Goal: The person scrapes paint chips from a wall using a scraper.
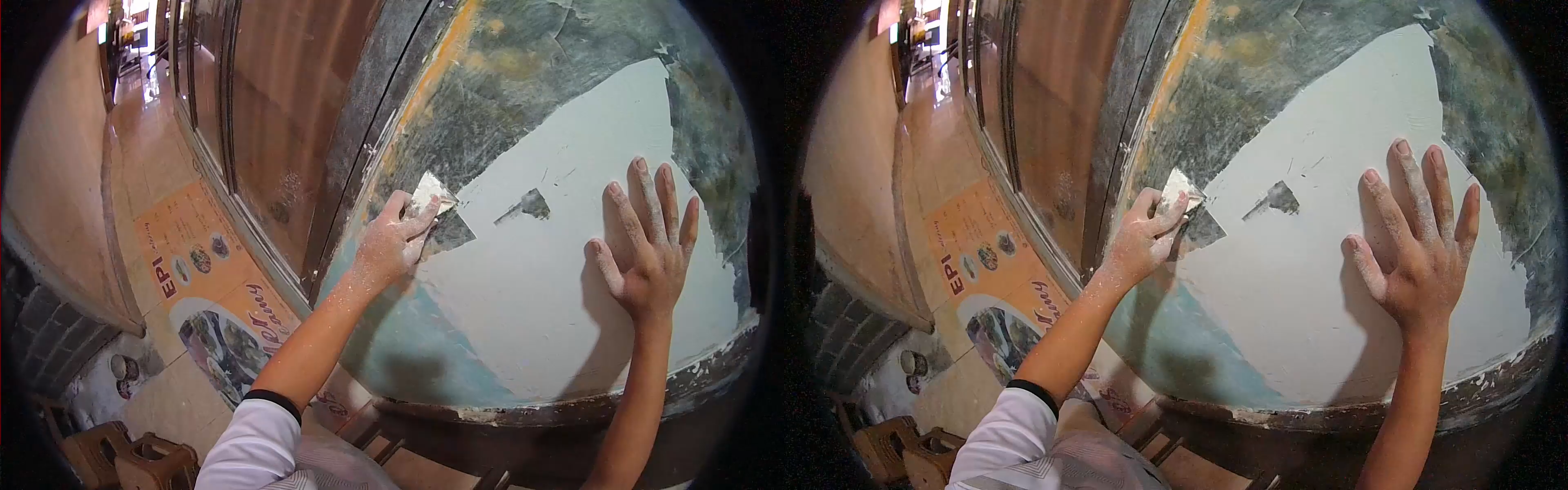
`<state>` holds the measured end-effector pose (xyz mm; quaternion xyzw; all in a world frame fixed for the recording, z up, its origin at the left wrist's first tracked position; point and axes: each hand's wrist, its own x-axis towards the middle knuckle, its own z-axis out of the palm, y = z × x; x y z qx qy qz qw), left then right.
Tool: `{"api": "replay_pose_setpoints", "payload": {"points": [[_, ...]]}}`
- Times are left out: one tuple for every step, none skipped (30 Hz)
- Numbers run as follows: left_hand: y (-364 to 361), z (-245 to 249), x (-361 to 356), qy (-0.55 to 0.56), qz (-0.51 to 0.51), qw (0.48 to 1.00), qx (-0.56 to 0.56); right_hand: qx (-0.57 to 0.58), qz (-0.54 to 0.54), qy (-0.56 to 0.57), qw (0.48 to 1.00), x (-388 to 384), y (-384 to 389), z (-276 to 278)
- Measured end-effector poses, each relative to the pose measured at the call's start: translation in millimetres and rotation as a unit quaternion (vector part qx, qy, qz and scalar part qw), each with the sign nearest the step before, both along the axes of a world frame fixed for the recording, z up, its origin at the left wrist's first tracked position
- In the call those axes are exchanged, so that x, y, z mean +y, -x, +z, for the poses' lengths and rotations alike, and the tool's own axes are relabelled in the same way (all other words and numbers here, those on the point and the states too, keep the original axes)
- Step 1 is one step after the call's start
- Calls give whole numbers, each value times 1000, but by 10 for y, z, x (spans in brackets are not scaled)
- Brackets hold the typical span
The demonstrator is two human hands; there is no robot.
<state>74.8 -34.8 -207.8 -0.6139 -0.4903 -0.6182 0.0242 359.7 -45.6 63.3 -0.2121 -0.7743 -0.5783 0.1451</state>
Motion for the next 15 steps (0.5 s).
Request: {"api": "replay_pose_setpoints", "payload": {"points": [[6,10,8,-1,-2,1000,2,2,-2,-1,1000,-7,1,1],[9,19,7,-4,1,1000,3,12,-18,-3,1000,-18,11,-6],[12,27,1,-6,5,1000,5,21,-33,-3,999,-27,21,-13],[16,47,-3,-5,3,1000,6,22,-35,-3,999,-30,29,-15],[18,71,-11,-14,-4,1000,-3,24,-32,-2,999,-31,37,-16],[15,81,-10,-22,-12,1000,-11,26,-30,0,999,-32,37,-20],[18,79,5,-17,0,1000,1,27,-28,1,999,-26,38,-25],[23,84,19,-17,-2,1000,2,29,-30,1,999,-18,35,-23],[28,88,25,-19,-5,1000,0,26,-30,-1,999,-17,31,-24],[33,91,26,-21,-7,1000,-2,24,-30,-4,999,-19,28,-26],[37,100,19,-7,-9,1000,0,24,-39,-3,999,-34,39,-23],[41,125,8,-6,-10,1000,1,26,-40,-2,999,-36,35,-19],[44,162,-12,-1,-12,1000,1,18,-31,-1,999,-32,32,-18],[47,184,-16,3,-14,1000,2,11,-23,0,1000,-29,26,-19],[45,166,23,-6,-14,1000,1,7,-19,-3,1000,-20,19,-14]]}}
